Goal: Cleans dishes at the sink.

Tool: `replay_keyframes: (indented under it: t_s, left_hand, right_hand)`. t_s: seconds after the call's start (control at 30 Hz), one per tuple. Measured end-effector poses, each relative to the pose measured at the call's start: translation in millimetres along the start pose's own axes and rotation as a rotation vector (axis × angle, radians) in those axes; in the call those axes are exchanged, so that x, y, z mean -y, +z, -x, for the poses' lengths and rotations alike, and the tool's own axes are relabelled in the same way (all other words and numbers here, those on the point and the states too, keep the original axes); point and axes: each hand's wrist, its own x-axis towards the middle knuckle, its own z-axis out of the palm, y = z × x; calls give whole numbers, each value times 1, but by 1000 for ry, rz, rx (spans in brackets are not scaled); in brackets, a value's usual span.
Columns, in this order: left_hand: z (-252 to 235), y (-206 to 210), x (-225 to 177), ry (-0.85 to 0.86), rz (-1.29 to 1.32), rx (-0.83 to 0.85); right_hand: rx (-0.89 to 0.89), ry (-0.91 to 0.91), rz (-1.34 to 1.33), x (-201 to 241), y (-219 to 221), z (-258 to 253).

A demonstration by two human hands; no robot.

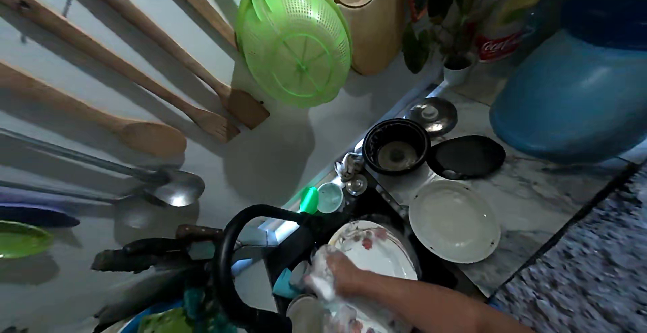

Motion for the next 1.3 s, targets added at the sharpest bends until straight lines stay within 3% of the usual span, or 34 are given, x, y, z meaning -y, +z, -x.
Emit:
replay_keyframes:
  t_s: [0.13, 0.2, 0.27, 0.37, 0.47, 0.57, 0.67, 0.77, 0.83, 0.93, 1.0, 1.07, 1.17, 1.23, 1.3]
  left_hand:
    - [13, 8, -9, -116, 163, -93]
    - [11, 8, -2, -47, 291, -71]
    - [7, 13, -11, 26, 335, -66]
    - [15, 25, -44, 47, 342, -187]
    - [15, 20, -52, 9, 496, -353]
    - [15, 18, -31, -67, 562, -288]
    - [7, 36, -15, -100, 569, -186]
    - [5, 37, -30, -57, 560, -168]
    - [5, 24, -39, 4, 608, -187]
    - [2, 6, -18, 15, 652, -205]
    - [2, 13, -9, 1, 610, -159]
    - [-4, 23, -4, -6, 638, -91]
    - [6, 31, -35, -32, 525, -166]
    - [4, 14, -29, 37, 558, -182]
    - [14, 5, -32, -5, 604, -232]
  right_hand:
    - [-171, 176, 340, -47, -35, -20]
    - [-330, 260, 299, -71, -21, -22]
    - [-411, 169, 138, -62, 7, -8]
    - [-126, -83, 33, -26, 35, 37]
    - [102, -102, 75, -55, 32, 68]
    - [-23, 127, 271, -80, -18, 54]
    - [-184, 163, 265, -77, -14, 24]
    - [-54, -43, 119, -34, 11, 44]
    - [113, -155, 120, -38, 20, 67]
    - [95, -44, 286, -79, 1, 73]
    - [-57, 104, 380, -79, -20, 51]
    - [-147, 139, 327, -62, -13, 34]
    - [-3, -61, 180, -26, 17, 52]
    - [145, -168, 188, -44, 25, 69]
    - [174, -135, 306, -80, 15, 78]
